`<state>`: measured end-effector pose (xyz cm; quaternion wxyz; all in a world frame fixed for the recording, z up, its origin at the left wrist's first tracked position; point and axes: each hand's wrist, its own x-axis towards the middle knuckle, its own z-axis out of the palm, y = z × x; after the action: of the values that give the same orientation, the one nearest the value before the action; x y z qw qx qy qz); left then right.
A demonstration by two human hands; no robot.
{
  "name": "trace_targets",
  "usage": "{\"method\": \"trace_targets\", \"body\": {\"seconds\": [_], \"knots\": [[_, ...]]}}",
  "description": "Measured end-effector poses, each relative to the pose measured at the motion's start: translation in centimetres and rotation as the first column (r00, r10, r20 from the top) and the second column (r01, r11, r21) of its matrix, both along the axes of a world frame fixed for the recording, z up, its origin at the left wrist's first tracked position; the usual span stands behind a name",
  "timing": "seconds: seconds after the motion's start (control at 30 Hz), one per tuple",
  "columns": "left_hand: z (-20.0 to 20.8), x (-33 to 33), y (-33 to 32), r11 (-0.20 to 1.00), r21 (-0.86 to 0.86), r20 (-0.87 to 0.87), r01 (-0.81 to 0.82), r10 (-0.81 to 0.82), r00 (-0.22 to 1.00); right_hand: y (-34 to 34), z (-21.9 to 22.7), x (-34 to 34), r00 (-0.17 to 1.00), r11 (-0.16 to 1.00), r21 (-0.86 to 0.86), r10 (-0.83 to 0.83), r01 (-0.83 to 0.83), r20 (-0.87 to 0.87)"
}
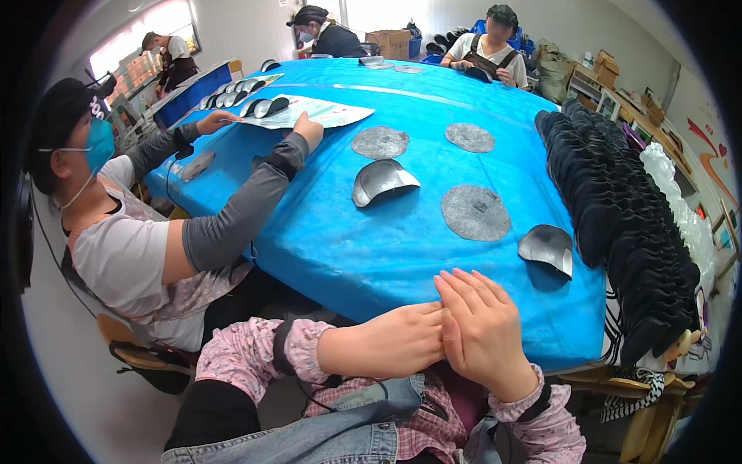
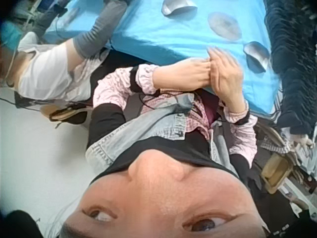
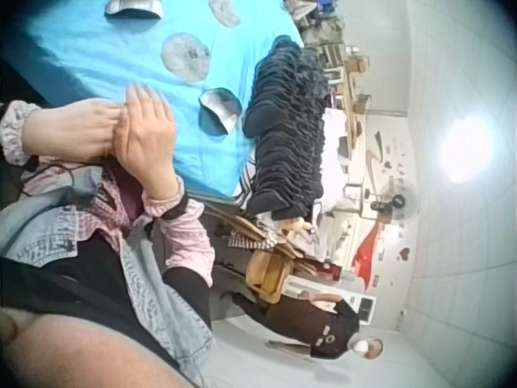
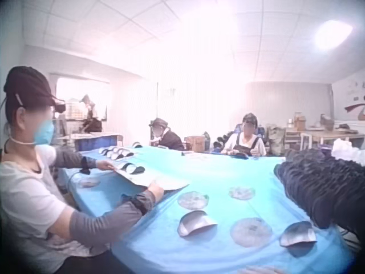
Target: Manually assemble and align shoe upper and heel components at a manufacturing workstation.
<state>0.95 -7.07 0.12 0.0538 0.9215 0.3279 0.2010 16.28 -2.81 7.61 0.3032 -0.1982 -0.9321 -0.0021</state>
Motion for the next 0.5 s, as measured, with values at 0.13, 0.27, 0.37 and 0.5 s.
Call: {"method": "trace_targets", "body": {"seconds": [0.13, 0.27, 0.37, 0.5], "knots": [[0.5, 3.1, 1.7, 0.992, -0.050, 0.402, 0.112, -0.083, 0.912, -2.6, -0.2, -1.1, 0.999, 0.999, -0.008, -0.037, 0.037, 0.039], [-1.3, 1.9, 0.4, 0.877, -0.334, 0.591, 0.344, -0.089, 0.802, -1.7, 0.9, -0.7, 0.996, 0.999, -0.034, -0.022, 0.019, -0.084], [3.3, 4.2, 2.5, 0.949, -0.142, 0.687, 0.283, -0.111, 0.718, -4.7, 0.1, -2.6, 0.992, 0.993, 0.098, 0.078, -0.068, -0.100], [5.7, 7.1, -0.2, 0.960, -0.041, 0.897, 0.278, -0.087, 0.433, -2.8, 1.0, -1.9, 0.972, 0.995, 0.040, 0.095, -0.088, -0.215]]}}
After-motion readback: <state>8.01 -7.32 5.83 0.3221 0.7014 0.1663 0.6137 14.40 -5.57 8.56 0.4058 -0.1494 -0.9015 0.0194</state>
